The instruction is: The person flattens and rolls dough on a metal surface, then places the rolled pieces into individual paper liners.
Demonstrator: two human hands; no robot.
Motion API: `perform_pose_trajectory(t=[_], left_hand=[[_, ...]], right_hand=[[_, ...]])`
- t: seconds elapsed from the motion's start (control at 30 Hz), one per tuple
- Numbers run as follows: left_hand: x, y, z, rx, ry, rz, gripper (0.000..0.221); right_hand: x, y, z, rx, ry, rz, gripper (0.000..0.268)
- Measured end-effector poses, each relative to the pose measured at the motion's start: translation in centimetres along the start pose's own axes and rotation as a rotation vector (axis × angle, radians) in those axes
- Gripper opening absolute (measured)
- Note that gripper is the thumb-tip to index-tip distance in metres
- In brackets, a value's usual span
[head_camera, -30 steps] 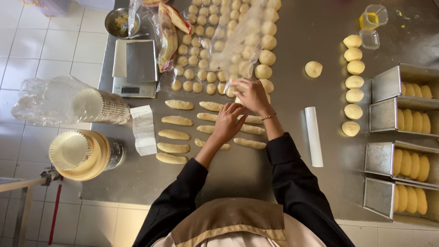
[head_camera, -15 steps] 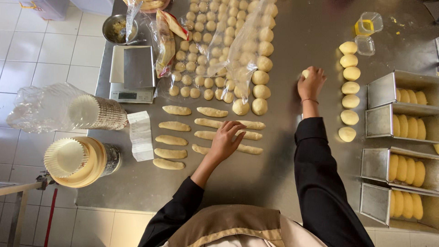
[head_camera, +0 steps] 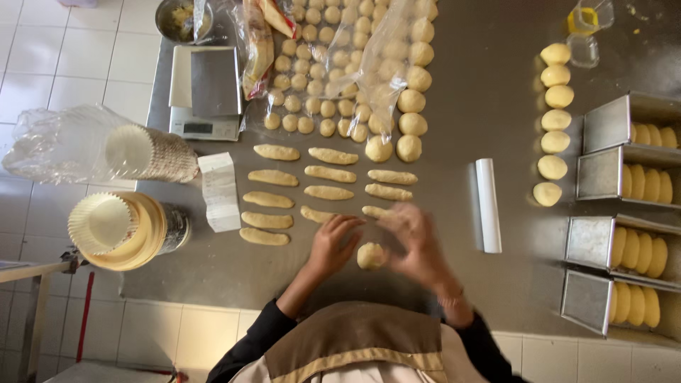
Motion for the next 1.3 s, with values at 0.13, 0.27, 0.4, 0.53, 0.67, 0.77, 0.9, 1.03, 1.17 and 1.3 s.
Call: perform_pose_trajectory(t=[0.13,0.27,0.4,0.53,0.67,0.77,0.9,1.03,1.17,1.3], left_hand=[[3.2,-3.3,-0.9,-0.028,-0.054,0.133,0.046],[5.4,-7.1,-0.1,-0.028,-0.115,0.219,0.068],[7.0,-9.9,3.4,-0.026,-0.074,0.290,0.054],[6.7,-9.3,2.9,-0.007,-0.047,0.331,0.055],[6.5,-6.6,-0.3,-0.205,-0.143,0.177,0.079],[7.1,-6.8,0.7,-0.308,-0.120,0.124,0.078],[7.4,-7.4,4.0,-0.183,0.041,0.205,0.055],[9.0,-4.8,1.3,-0.187,-0.029,0.102,0.047],[10.5,-2.3,1.1,-0.299,0.069,0.234,0.072],[11.7,0.1,1.1,-0.434,0.114,0.269,0.133]], right_hand=[[-4.5,-3.9,-11.9,0.096,-0.386,-0.097,0.056],[-8.1,-9.8,-16.1,0.325,-0.381,-0.090,0.048],[-7.2,-9.0,-17.8,0.213,-0.489,-0.123,0.029],[-1.3,0.4,-12.3,0.256,-0.349,-0.228,0.040],[7.5,2.2,-7.2,0.208,-0.483,0.045,0.064],[11.6,-3.0,-5.0,0.205,-0.529,0.424,0.081],[12.9,2.0,-8.2,0.498,-0.500,-0.106,0.066],[13.4,0.1,-19.3,0.597,-0.694,-0.123,0.056],[13.1,-0.7,-23.5,0.569,-0.764,-0.008,0.042],[11.4,2.6,-13.3,0.281,-0.469,-0.076,0.035]])
Point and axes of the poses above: each hand's wrist, its own x-axis away from the middle knuckle, its own y-axis out of the back of the hand, z = x × y, the point moved 9 cm from there along -x, towards the middle knuckle, and after that the axes turned 8 degrees about x, right-handed, at the moved point
